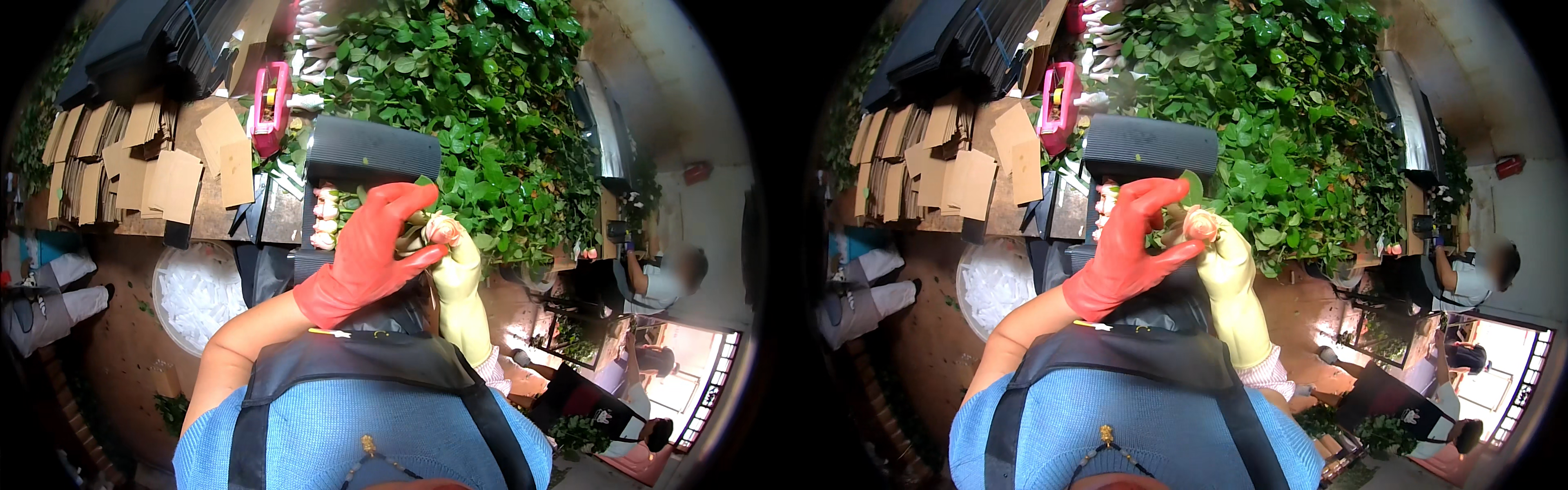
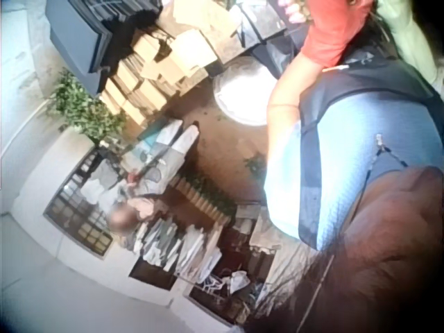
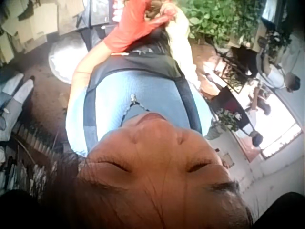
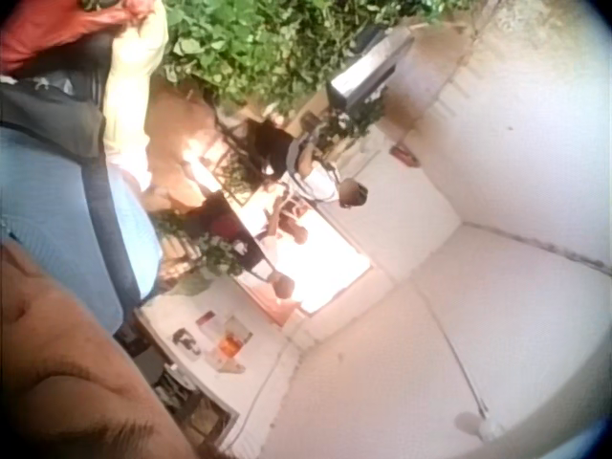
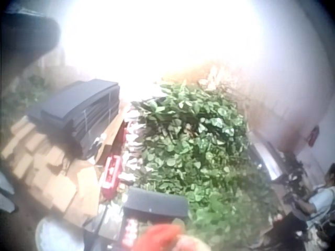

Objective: The person arranges white and pink roses with green leaves into black plastic trays. They place the flowers into the trays, adjust their positions, and occasionally add more leaves to fill gaps.

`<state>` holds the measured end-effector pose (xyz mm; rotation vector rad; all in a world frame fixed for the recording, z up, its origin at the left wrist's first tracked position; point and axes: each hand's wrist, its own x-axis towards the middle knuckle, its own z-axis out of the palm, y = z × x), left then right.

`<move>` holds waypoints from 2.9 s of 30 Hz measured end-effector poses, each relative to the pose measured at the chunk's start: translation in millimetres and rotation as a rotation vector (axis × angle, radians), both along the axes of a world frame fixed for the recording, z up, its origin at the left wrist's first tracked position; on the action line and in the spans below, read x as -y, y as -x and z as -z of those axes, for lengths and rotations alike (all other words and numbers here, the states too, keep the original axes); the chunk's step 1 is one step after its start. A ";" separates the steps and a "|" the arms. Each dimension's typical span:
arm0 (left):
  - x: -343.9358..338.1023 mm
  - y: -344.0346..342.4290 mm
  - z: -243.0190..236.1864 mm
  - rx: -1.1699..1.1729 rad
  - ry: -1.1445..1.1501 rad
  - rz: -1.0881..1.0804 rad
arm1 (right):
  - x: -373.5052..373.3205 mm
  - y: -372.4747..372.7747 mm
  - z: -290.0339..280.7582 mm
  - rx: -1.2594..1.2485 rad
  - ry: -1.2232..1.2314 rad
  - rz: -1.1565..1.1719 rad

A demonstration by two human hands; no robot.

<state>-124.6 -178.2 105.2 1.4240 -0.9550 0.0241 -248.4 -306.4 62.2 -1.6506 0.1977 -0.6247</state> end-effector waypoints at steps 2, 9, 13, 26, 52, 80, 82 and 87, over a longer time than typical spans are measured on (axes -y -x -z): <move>-1.6 -5.5 6.6 0.100 0.082 0.000 | -1.5 3.9 5.4 -0.015 0.029 0.065; -7.0 -10.1 8.9 0.115 -0.030 0.081 | -9.4 -5.7 -11.6 -0.129 0.154 0.197; -7.5 -14.4 11.3 0.137 -0.032 0.061 | -12.1 -11.9 -11.8 -0.080 0.044 0.219; -101.5 -90.5 104.0 -0.146 -0.526 -0.035 | 69.6 188.0 -189.4 -0.389 0.835 1.096; -113.1 -76.0 123.0 -0.643 -0.586 -0.198 | -11.5 -126.5 62.1 -0.851 1.453 -0.427; -60.1 -57.4 90.9 -0.124 -0.512 -0.112 | 16.1 -84.8 38.0 -0.473 0.785 -0.270; -59.6 -57.5 91.5 -0.104 -0.517 -0.114 | 15.5 -85.4 34.6 -0.494 0.810 -0.276; -63.4 -59.3 92.3 -0.109 -0.488 -0.061 | 14.4 -86.3 36.5 -0.438 0.884 -0.235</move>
